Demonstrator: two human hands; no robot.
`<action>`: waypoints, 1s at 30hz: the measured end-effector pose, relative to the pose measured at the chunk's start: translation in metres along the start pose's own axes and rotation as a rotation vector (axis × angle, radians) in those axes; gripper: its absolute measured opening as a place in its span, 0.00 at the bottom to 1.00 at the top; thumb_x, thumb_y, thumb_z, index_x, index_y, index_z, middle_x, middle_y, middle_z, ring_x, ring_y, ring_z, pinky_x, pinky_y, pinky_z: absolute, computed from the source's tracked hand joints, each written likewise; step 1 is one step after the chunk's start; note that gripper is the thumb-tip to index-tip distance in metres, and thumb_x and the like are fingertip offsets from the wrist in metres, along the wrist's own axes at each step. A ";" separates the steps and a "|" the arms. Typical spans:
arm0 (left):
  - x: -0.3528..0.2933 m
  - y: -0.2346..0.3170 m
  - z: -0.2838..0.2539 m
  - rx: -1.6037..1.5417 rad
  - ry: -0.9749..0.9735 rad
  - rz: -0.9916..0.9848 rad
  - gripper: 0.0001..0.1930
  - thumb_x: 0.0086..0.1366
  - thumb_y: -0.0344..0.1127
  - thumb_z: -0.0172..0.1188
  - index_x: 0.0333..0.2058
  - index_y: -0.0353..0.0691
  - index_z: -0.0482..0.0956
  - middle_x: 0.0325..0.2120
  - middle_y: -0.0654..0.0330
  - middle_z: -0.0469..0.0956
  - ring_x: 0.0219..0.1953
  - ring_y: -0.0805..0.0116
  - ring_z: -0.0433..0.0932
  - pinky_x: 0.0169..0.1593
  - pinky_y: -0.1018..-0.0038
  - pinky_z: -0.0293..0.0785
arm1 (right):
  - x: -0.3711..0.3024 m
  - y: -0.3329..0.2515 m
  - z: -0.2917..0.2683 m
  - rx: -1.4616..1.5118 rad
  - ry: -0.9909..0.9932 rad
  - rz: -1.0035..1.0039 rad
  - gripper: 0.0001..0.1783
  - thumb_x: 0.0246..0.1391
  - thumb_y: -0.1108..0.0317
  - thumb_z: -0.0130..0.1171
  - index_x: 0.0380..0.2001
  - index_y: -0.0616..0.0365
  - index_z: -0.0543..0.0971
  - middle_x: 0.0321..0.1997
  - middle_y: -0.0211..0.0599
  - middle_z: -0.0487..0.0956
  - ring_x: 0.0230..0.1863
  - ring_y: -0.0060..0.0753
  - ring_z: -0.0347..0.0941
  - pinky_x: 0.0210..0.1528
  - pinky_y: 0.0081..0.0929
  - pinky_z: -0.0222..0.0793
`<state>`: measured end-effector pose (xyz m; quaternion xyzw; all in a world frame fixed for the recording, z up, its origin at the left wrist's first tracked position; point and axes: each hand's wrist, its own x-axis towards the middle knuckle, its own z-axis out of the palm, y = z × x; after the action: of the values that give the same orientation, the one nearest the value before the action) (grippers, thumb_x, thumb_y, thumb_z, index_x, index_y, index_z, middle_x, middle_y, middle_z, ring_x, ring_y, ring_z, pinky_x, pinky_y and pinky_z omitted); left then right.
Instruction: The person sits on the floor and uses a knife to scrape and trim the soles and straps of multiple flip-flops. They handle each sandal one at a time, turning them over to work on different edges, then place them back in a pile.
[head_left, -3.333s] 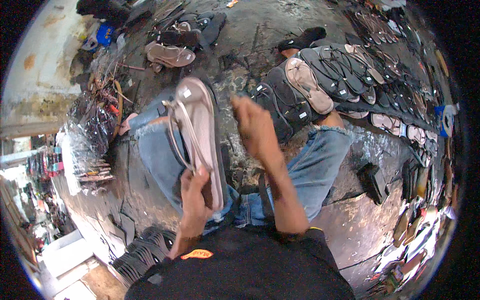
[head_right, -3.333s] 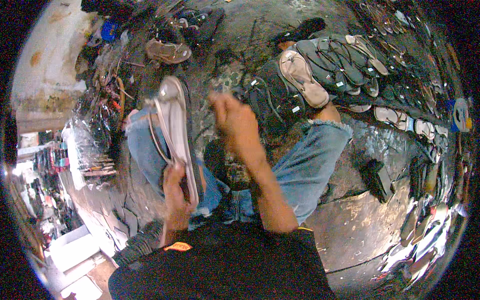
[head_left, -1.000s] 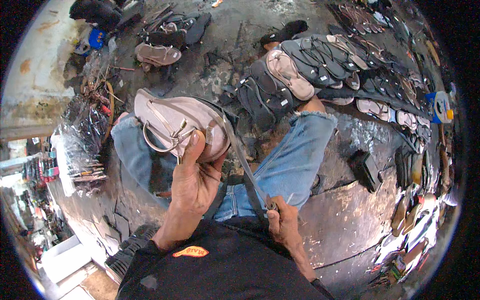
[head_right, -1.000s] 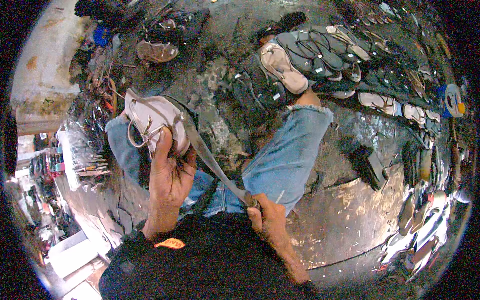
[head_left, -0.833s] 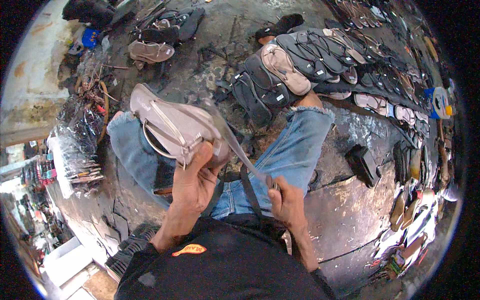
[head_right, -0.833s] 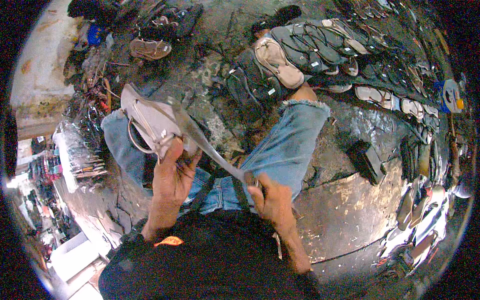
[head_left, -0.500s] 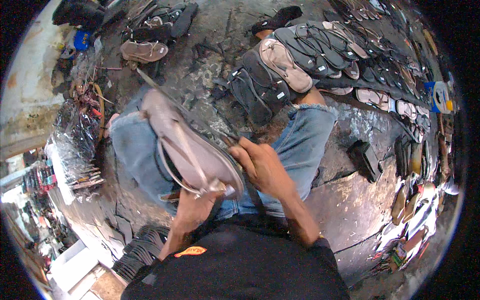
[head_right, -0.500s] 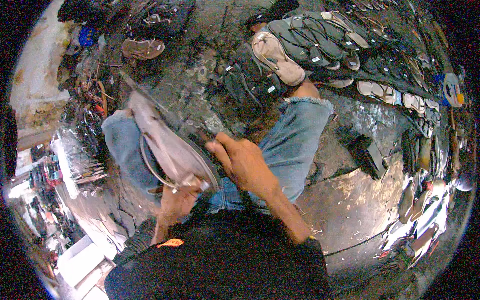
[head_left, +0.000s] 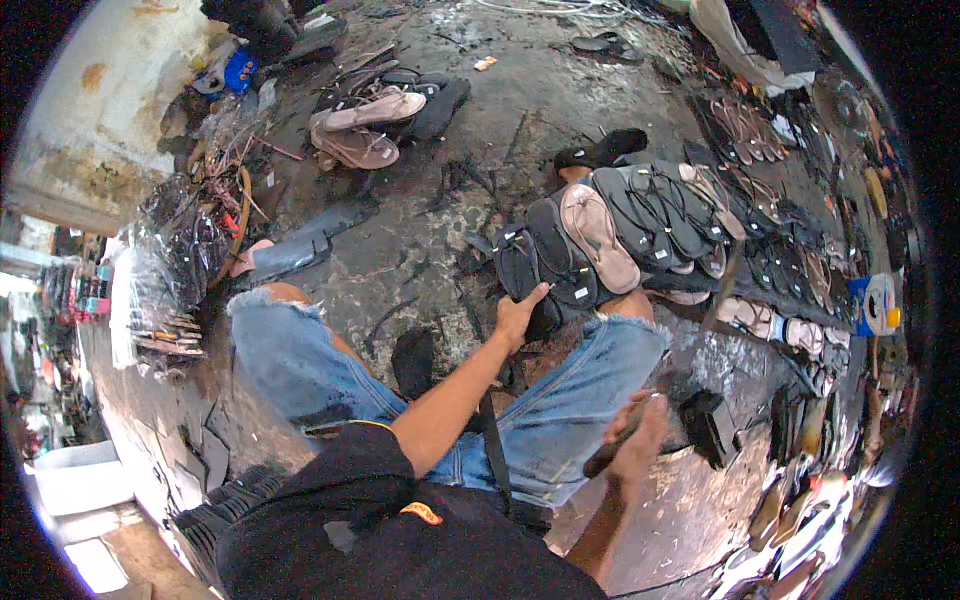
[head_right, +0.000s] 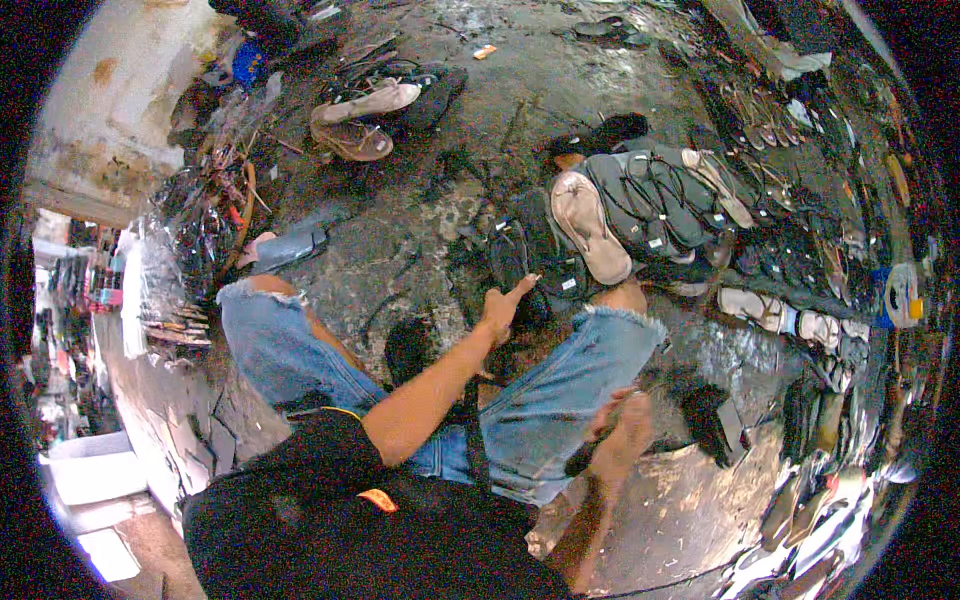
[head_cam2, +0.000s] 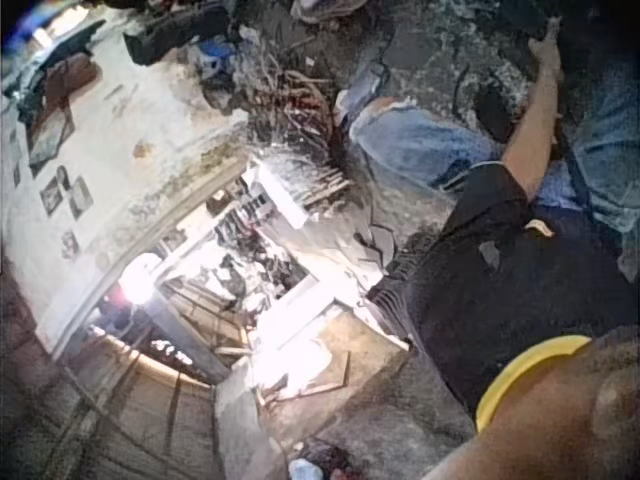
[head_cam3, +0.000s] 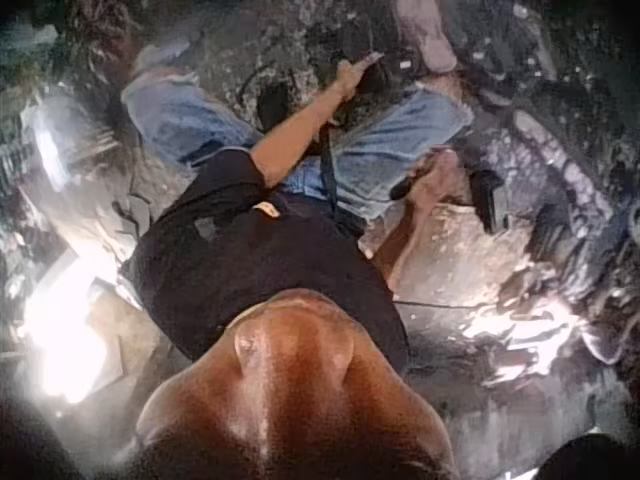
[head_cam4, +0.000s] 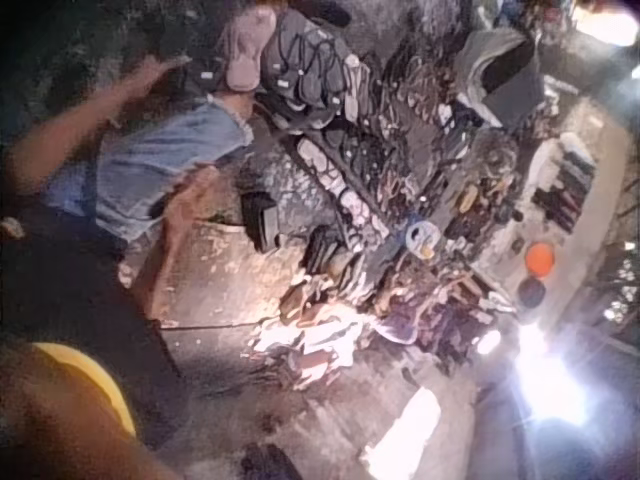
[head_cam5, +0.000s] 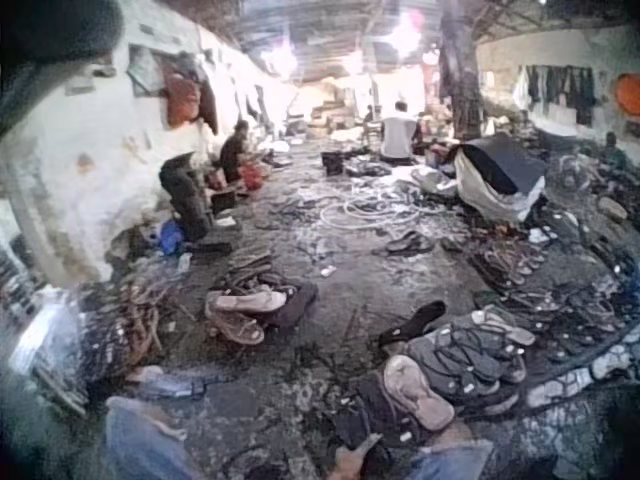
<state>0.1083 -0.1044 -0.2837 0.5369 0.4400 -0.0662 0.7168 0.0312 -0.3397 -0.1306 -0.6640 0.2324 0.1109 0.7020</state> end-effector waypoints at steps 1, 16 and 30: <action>0.003 0.003 -0.003 -0.040 0.077 0.089 0.47 0.48 0.63 0.76 0.51 0.24 0.75 0.50 0.47 0.79 0.52 0.49 0.77 0.57 0.61 0.71 | -0.008 0.005 0.019 0.011 -0.072 -0.007 0.18 0.72 0.48 0.44 0.42 0.51 0.71 0.23 0.26 0.68 0.18 0.19 0.63 0.18 0.20 0.59; -0.032 0.128 -0.140 0.128 0.214 0.181 0.27 0.63 0.54 0.66 0.42 0.31 0.78 0.33 0.57 0.82 0.33 0.65 0.82 0.41 0.66 0.79 | -0.010 0.032 0.123 -0.471 -0.643 -0.072 0.23 0.70 0.52 0.50 0.31 0.62 0.71 0.20 0.28 0.66 0.24 0.23 0.57 0.27 0.28 0.58; -0.037 0.104 -0.115 -0.242 0.070 0.177 0.20 0.63 0.44 0.68 0.47 0.38 0.75 0.36 0.61 0.81 0.34 0.68 0.81 0.39 0.68 0.81 | 0.053 0.039 0.173 -0.807 -0.649 -0.091 0.31 0.68 0.47 0.53 0.29 0.73 0.76 0.23 0.59 0.76 0.25 0.54 0.72 0.33 0.47 0.67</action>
<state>0.0807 0.0200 -0.1882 0.4853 0.4206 0.0696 0.7634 0.0899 -0.1737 -0.1881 -0.8228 -0.0878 0.3611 0.4299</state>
